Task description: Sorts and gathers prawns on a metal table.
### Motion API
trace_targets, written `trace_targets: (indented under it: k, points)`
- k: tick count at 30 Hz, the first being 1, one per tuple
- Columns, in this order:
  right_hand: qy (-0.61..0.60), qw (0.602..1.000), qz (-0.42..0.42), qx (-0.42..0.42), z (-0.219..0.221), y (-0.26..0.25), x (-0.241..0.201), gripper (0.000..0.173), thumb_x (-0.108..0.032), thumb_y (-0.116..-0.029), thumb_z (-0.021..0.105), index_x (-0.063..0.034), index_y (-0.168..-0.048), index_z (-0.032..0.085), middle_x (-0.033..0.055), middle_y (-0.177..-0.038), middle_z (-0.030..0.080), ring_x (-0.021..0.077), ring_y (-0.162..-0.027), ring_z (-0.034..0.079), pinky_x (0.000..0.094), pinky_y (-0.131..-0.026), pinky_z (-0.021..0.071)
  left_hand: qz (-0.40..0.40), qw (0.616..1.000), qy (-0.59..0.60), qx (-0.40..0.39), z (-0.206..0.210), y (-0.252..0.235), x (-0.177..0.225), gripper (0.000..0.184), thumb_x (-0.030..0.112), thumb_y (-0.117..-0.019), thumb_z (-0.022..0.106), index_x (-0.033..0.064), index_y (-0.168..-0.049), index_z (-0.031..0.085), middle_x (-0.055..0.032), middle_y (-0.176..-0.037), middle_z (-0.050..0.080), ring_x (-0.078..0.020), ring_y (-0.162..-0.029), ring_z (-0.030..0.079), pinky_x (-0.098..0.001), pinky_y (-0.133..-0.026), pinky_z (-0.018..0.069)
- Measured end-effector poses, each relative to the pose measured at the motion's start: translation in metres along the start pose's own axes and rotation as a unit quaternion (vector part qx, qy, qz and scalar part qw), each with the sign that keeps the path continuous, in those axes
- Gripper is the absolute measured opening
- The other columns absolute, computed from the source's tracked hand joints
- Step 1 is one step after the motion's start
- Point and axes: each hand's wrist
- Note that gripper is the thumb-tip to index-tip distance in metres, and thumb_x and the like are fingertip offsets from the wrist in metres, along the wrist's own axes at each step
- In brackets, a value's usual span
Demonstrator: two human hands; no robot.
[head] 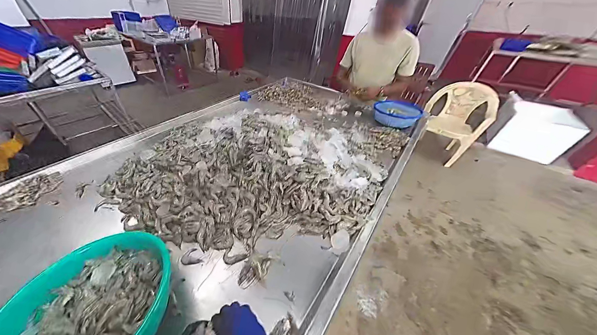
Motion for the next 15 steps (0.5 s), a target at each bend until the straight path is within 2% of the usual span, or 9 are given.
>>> trace_targets:
  k: [2,5,8,10,11,13,14,15]
  points:
    - [-0.031,0.999,0.029,-0.013,-0.006,0.005,-0.004,0.027,-0.009,-0.0965,0.065,0.0026,-0.121,0.067,0.0277,-0.127,0.063,0.0484,-0.121,0.06,0.0642,-0.097,0.0511,-0.005,0.997,-0.056,-0.045,-0.007,-0.001,0.006,0.061,0.023,-0.0936,0.072,-0.0081,-0.142,0.051,-0.0292,-0.142,0.055,-0.0399,-0.135,0.052,-0.0519,-0.115,0.0406]
    - [-0.018,1.0,0.018,-0.006,-0.004,0.005,0.003,0.025,-0.011,-0.0929,0.069,0.0,-0.115,0.071,0.024,-0.122,0.067,0.046,-0.119,0.061,0.0629,-0.097,0.0502,0.069,0.995,-0.021,-0.074,-0.009,-0.005,0.006,0.051,0.008,-0.0908,0.069,-0.0023,-0.139,0.057,-0.0238,-0.134,0.062,-0.0334,-0.127,0.059,-0.0495,-0.111,0.0447]
    - [0.028,1.0,0.006,-0.008,-0.007,0.006,0.007,0.021,-0.002,-0.095,0.063,0.0024,-0.114,0.07,0.0246,-0.12,0.067,0.0455,-0.119,0.061,0.0624,-0.097,0.0498,0.102,0.989,0.028,-0.102,-0.011,-0.005,0.004,0.051,0.0,-0.0869,0.069,-0.0022,-0.136,0.058,-0.0218,-0.129,0.065,-0.0301,-0.121,0.062,-0.0479,-0.108,0.0475]
    - [0.043,0.998,0.04,0.006,-0.012,-0.002,0.021,0.021,0.003,-0.0938,0.059,0.0021,-0.112,0.069,0.0242,-0.117,0.068,0.0446,-0.117,0.062,0.0608,-0.094,0.0509,0.132,0.985,0.068,-0.083,-0.013,-0.007,-0.005,0.048,0.002,-0.0842,0.071,-0.0017,-0.131,0.062,-0.0196,-0.124,0.068,-0.0264,-0.116,0.065,-0.0456,-0.105,0.0503]
    - [0.037,0.997,0.064,0.014,-0.016,-0.006,0.032,0.02,0.003,-0.0939,0.059,0.0019,-0.111,0.069,0.0247,-0.117,0.067,0.0452,-0.116,0.062,0.0615,-0.093,0.0513,0.132,0.983,0.096,-0.084,-0.019,-0.007,-0.007,0.047,0.003,-0.0866,0.072,-0.0019,-0.132,0.061,-0.0197,-0.126,0.067,-0.0259,-0.118,0.064,-0.0446,-0.106,0.0495]
    - [0.012,0.996,0.086,-0.002,-0.019,-0.011,0.052,0.024,-0.005,-0.0959,0.06,-0.001,-0.117,0.07,0.0246,-0.125,0.066,0.0461,-0.121,0.06,0.0645,-0.097,0.0501,0.146,0.972,0.174,-0.065,-0.026,-0.018,-0.034,0.046,0.006,-0.0874,0.073,-0.0031,-0.131,0.062,-0.0169,-0.12,0.069,-0.0204,-0.105,0.069,-0.0387,-0.095,0.057]
    - [0.013,0.996,0.071,-0.043,-0.016,-0.009,0.058,0.027,-0.012,-0.0992,0.059,-0.0019,-0.121,0.069,0.0248,-0.129,0.065,0.0466,-0.123,0.059,0.0655,-0.099,0.0489,0.148,0.964,0.213,-0.051,-0.029,-0.019,-0.047,0.046,0.004,-0.0866,0.073,-0.0044,-0.131,0.061,-0.0164,-0.115,0.07,-0.019,-0.097,0.07,-0.0371,-0.088,0.0604]
    - [0.019,0.995,0.032,-0.089,-0.011,-0.008,0.064,0.029,-0.019,-0.1014,0.058,-0.0015,-0.121,0.069,0.0257,-0.129,0.064,0.0474,-0.122,0.06,0.0668,-0.097,0.0492,0.139,0.962,0.232,-0.039,-0.038,-0.013,-0.051,0.046,0.0,-0.0866,0.071,-0.0061,-0.131,0.06,-0.0171,-0.114,0.07,-0.0183,-0.095,0.07,-0.0358,-0.086,0.0602]
Point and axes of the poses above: each hand's wrist, its own y-axis away from the middle knuckle, its own z-axis out of the palm, x = y × z
